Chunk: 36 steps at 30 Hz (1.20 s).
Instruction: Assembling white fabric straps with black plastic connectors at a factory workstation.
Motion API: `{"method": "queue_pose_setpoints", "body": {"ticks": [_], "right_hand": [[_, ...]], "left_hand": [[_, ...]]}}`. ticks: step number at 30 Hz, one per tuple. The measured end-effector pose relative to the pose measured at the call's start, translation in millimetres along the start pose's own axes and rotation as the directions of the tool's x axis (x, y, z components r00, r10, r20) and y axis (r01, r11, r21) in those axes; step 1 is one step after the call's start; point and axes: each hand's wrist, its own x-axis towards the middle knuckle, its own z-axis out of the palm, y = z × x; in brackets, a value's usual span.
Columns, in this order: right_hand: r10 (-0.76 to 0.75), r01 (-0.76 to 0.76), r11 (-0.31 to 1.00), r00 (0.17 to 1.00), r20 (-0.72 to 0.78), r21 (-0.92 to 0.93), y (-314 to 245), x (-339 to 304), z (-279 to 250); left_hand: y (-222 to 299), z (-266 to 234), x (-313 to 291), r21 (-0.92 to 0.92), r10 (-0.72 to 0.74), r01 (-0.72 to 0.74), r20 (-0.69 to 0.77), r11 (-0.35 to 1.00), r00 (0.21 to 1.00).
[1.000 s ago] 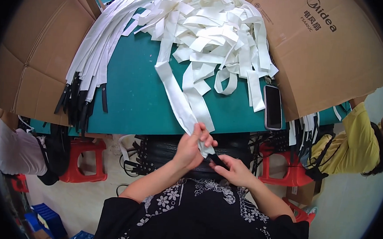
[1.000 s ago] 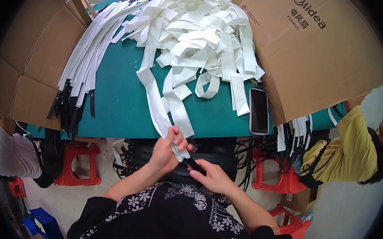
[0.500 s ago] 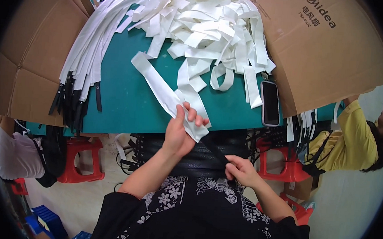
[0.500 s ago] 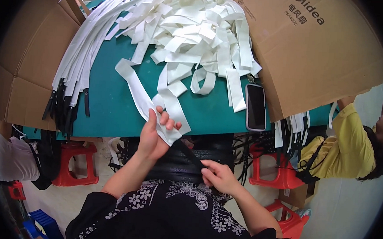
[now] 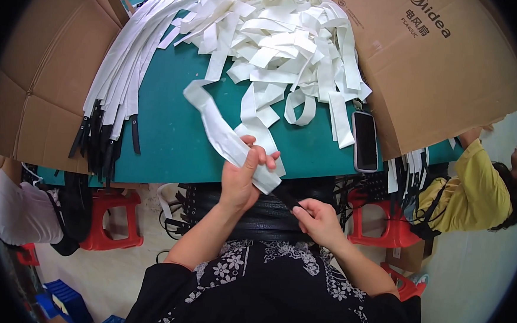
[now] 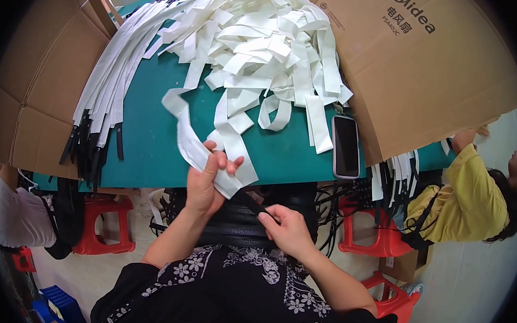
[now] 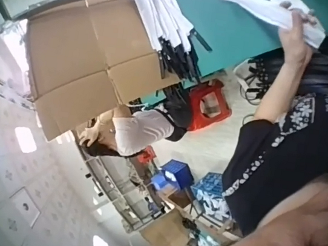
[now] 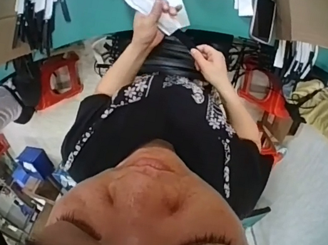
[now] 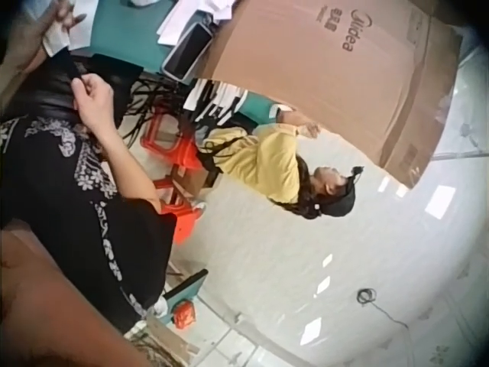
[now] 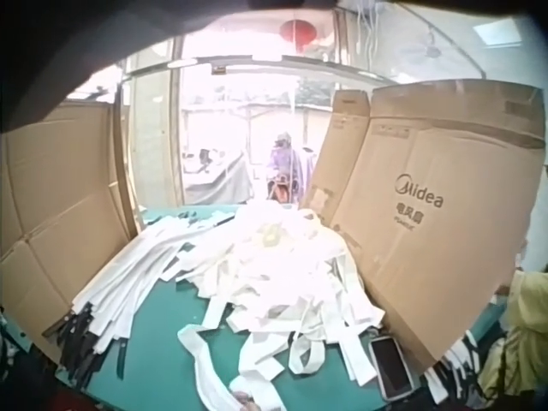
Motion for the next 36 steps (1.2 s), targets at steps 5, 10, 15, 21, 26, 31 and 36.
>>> {"method": "queue_pose_setpoints", "body": {"ticks": [5, 10, 15, 21, 26, 31, 36], "right_hand": [[0.079, -0.079, 0.997, 0.997, 0.011, -0.015, -19.2, -3.3, 0.4], [-0.143, 0.145, 0.979, 0.989, -0.026, 0.145, -7.7, 11.8, 10.9], [-0.051, 0.047, 0.998, 0.995, 0.087, 0.048, -7.5, 11.1, 0.8], [-0.153, 0.149, 0.982, 0.988, 0.026, 0.113, -10.3, 30.2, 15.3], [-0.032, 0.032, 0.999, 0.999, -0.003, -0.011, -20.2, 28.4, 11.9], [0.004, -0.007, 0.996, 0.999, -0.037, -0.085, -26.8, 26.2, 12.1], [-0.234, 0.234, 0.972, 0.969, -0.081, -0.016, -17.5, 23.5, 15.7]], "left_hand": [[0.0, 9.0, -7.0, 0.141, -0.06, 0.071, -0.081, 0.988, 0.995], [-22.2, -2.4, -10.5, 0.103, -0.111, 0.121, -0.101, 0.987, 0.989], [-0.4, -20.4, 12.6, -0.057, -0.112, 0.106, -0.102, 0.993, 0.988], [-7.8, -6.4, 4.9, -0.108, -0.145, 0.14, -0.043, 0.984, 0.988], [-2.7, -11.3, 9.6, 0.074, -0.017, 0.024, -0.093, 0.997, 0.996], [-4.5, -4.5, 2.7, 0.192, -0.033, 0.051, -0.096, 0.98, 0.995], [-22.1, 7.0, -13.9, 0.133, -0.231, 0.245, -0.112, 0.96, 0.967]]}}
